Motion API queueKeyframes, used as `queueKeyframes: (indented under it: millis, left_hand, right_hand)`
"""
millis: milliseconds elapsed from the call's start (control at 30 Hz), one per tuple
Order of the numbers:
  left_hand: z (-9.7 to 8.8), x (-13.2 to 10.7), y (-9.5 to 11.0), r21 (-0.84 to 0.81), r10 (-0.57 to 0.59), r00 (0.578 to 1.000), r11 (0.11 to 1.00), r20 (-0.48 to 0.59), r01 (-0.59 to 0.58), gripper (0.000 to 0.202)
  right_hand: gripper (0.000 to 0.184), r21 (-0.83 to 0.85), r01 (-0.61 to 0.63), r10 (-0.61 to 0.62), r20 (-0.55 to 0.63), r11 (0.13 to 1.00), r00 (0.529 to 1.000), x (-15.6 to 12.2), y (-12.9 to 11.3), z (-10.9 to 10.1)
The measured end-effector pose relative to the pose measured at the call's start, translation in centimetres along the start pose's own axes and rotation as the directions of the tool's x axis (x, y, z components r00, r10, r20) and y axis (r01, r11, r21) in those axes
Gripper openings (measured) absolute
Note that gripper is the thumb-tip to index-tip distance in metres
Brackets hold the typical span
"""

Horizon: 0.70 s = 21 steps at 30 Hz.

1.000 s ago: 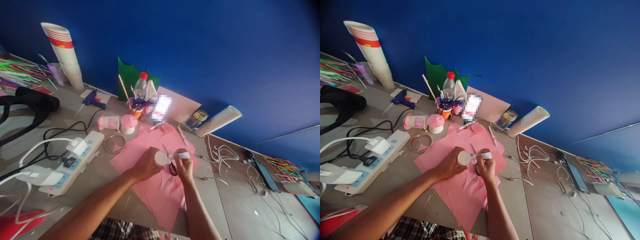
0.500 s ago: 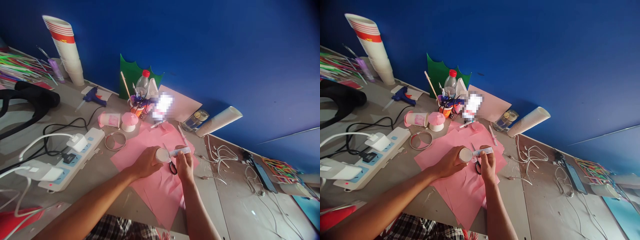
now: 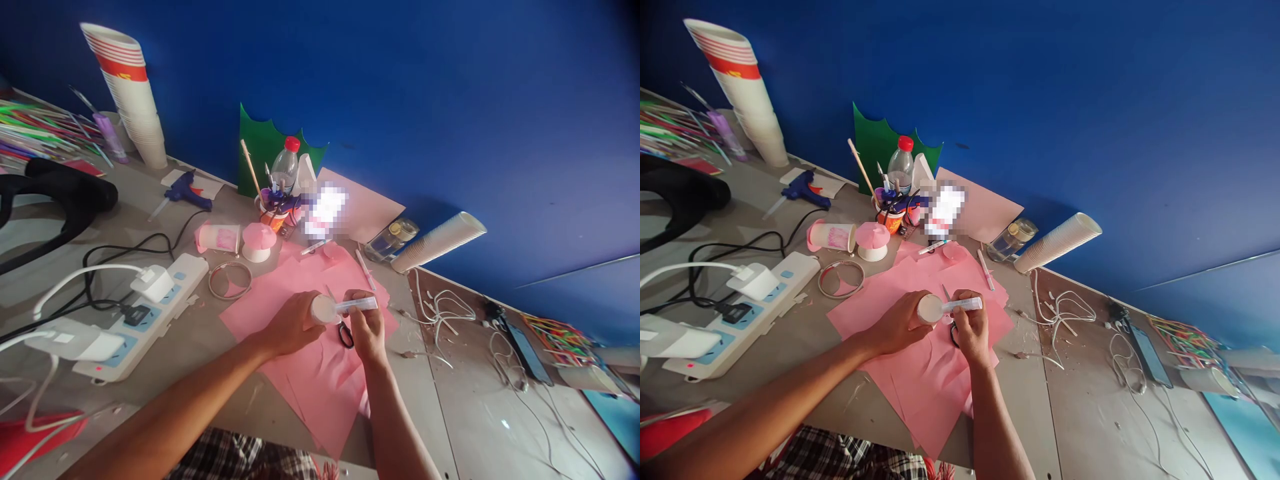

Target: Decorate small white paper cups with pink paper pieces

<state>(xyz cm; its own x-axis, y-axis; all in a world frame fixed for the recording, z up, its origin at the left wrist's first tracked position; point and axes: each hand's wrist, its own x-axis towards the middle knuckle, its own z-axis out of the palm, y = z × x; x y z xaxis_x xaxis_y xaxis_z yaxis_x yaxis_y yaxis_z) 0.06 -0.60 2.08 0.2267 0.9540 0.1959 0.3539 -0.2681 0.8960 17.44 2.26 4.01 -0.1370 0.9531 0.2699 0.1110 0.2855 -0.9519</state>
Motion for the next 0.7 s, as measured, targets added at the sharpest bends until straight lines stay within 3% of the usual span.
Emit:
queueKeyframes:
  millis: [167, 700]
  left_hand:
    - [-0.1, 0.1, 0.3, 0.003, -0.002, 1.0, 1.0, 0.009, 0.002, 0.027]
    - [-0.1, 0.1, 0.2, -0.003, 0.022, 1.0, 1.0, 0.009, -0.022, 0.028]
  right_hand:
    - [0.01, -0.034, 0.032, -0.03, 0.056, 0.999, 0.998, 0.2, 0.0, -0.4]
    - [0.01, -0.025, -0.013, 0.016, 0.134, 1.0, 0.991, 0.4, -0.3, -1.1]
